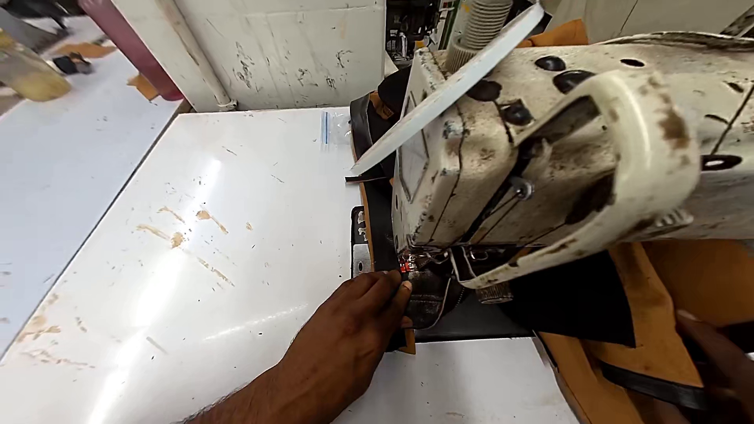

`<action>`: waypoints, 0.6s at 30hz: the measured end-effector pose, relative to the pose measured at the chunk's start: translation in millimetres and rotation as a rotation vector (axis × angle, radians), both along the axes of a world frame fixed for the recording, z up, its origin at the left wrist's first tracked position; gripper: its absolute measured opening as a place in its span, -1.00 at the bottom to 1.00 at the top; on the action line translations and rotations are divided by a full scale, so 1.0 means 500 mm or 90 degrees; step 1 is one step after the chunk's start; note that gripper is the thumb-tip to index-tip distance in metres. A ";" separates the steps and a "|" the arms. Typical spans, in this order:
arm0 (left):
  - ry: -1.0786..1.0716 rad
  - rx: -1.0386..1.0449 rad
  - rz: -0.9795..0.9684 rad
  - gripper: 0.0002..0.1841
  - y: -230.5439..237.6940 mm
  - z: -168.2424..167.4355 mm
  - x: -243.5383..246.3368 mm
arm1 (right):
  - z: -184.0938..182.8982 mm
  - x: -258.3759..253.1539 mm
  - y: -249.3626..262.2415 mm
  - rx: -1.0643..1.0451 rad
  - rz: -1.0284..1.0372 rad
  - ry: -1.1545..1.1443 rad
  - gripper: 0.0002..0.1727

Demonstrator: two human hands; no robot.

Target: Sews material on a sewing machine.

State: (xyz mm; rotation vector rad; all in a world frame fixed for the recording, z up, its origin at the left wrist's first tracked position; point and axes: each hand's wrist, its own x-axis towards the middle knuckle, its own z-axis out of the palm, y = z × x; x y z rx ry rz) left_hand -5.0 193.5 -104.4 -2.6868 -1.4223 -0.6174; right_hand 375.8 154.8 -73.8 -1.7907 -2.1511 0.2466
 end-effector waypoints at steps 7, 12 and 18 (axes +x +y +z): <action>-0.015 0.007 0.013 -0.58 -0.003 -0.009 0.002 | -0.027 -0.074 0.044 0.100 0.063 -0.046 -0.48; -0.005 0.014 0.022 -0.58 0.005 -0.011 0.002 | -0.042 -0.103 0.075 0.139 0.051 -0.069 -0.44; -0.002 0.020 0.031 -0.58 0.013 -0.010 0.006 | -0.060 -0.110 0.118 0.200 0.057 -0.066 -0.42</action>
